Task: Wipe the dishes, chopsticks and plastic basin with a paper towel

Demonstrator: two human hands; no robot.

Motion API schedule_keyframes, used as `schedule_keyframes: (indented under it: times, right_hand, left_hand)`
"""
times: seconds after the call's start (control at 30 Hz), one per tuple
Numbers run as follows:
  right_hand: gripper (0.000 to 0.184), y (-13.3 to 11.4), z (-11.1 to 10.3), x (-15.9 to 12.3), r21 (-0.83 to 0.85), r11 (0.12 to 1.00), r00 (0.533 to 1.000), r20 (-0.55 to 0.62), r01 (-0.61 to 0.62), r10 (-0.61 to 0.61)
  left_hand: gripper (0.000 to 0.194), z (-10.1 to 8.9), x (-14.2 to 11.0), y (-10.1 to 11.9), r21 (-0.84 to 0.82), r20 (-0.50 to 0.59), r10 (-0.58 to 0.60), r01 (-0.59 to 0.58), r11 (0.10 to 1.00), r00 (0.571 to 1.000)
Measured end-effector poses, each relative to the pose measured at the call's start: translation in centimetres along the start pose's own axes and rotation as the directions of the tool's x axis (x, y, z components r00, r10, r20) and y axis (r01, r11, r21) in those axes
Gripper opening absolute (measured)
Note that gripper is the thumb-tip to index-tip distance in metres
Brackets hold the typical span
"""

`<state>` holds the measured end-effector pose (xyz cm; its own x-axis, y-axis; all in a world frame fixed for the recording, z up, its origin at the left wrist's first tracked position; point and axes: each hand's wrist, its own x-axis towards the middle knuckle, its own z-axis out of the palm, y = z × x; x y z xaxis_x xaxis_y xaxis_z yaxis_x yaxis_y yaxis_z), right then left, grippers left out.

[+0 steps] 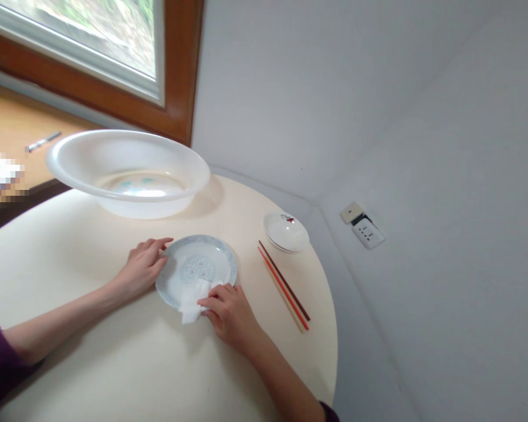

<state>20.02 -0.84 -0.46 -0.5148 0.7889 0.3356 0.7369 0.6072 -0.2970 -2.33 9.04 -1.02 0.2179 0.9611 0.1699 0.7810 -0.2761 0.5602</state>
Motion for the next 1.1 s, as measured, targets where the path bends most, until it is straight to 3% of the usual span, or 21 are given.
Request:
schedule_keyframes:
  times: [0.13, 0.23, 0.37, 0.5, 0.7, 0.9, 1.0, 1.1]
  right_hand:
    - [0.020, 1.3, -0.7, -0.1, -0.093, 0.995, 1.000, -0.023, -0.018, 0.016]
    - [0.024, 2.5, -1.4, -0.3, -0.110, 0.993, 0.999, -0.015, -0.032, 0.030]
    - [0.027, 3.5, -2.0, -0.4, -0.082, 0.996, 0.999, 0.032, -0.035, 0.037]
    - [0.029, 4.0, -2.4, -0.4, -0.051, 0.998, 0.998, 0.051, -0.021, 0.024]
    - [0.025, 3.2, -2.4, -0.4, -0.099, 0.994, 0.999, 0.032, 0.037, -0.034]
    - [0.016, -0.3, 0.4, 0.4, -0.145, 0.985, 0.987, -0.114, 0.095, -0.112]
    - [0.015, -2.2, 2.0, 1.0, -0.207, 0.978, 0.976, -0.211, 0.008, -0.053]
    - [0.015, -3.1, 2.5, 1.5, -0.200, 0.979, 0.981, -0.193, -0.036, -0.003]
  left_hand:
    - [0.059, 0.5, -0.1, -0.5, -0.016, -0.003, 0.116, -0.116, 0.993, 0.993]
    - [0.059, 0.7, 0.0, -1.2, -0.032, 0.038, 0.265, -0.264, 0.964, 0.964]
    - [0.051, 0.0, 0.3, -2.5, -0.078, 0.249, 0.431, -0.426, 0.901, 0.867]
    - [0.073, -0.5, 0.8, -4.1, -0.135, 0.342, 0.545, -0.534, 0.835, 0.766]
    - [0.071, 0.9, 1.9, -5.0, -0.059, 0.204, 0.573, -0.574, 0.817, 0.794]
    - [0.072, 0.9, 0.7, -3.5, 0.070, 0.043, 0.627, -0.628, 0.775, 0.778]
    - [0.054, 1.1, -0.4, -2.5, 0.087, -0.024, 0.659, -0.655, 0.751, 0.752]
    - [0.038, 1.1, -0.9, -1.8, 0.061, -0.019, 0.678, -0.676, 0.734, 0.735]
